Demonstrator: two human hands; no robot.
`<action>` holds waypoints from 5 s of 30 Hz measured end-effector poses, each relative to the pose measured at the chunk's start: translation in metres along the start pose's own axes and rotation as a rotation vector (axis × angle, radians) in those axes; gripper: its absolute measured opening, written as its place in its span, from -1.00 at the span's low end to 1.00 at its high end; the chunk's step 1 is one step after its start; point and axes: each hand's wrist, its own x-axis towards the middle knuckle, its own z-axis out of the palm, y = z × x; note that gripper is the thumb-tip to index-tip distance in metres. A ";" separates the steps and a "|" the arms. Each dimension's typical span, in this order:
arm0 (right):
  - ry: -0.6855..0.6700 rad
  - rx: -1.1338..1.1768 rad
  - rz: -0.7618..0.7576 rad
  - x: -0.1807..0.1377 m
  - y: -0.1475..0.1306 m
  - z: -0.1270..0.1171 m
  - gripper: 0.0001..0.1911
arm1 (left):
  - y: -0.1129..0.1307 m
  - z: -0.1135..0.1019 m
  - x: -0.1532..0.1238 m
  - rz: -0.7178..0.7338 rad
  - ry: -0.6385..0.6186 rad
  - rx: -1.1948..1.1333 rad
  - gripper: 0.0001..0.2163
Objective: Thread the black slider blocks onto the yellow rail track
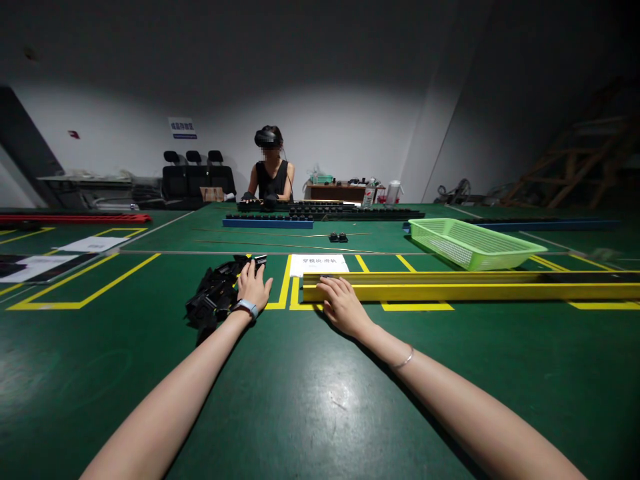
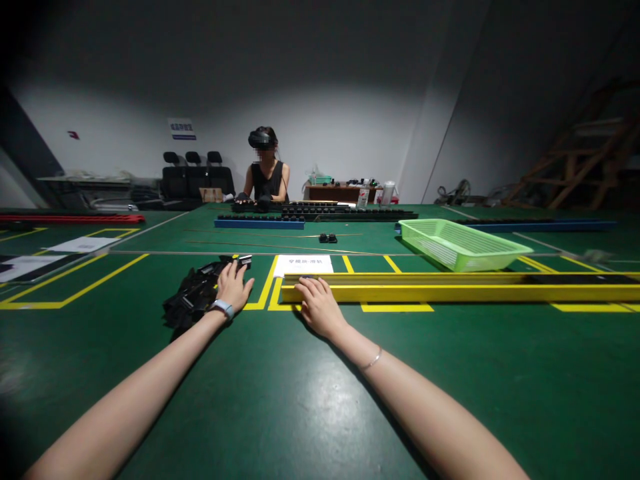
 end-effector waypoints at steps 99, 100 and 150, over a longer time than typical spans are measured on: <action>0.090 -0.222 0.312 -0.006 0.000 -0.001 -0.64 | 0.046 0.003 -0.010 -0.266 -0.385 -1.087 -0.38; 0.093 -0.219 0.316 -0.006 0.000 0.000 -0.64 | 0.046 0.003 -0.010 -0.287 -0.397 -1.108 -0.39; 0.162 -0.217 0.391 -0.005 0.003 0.007 -0.71 | 0.052 -0.006 -0.008 -0.259 -0.516 -1.225 -0.29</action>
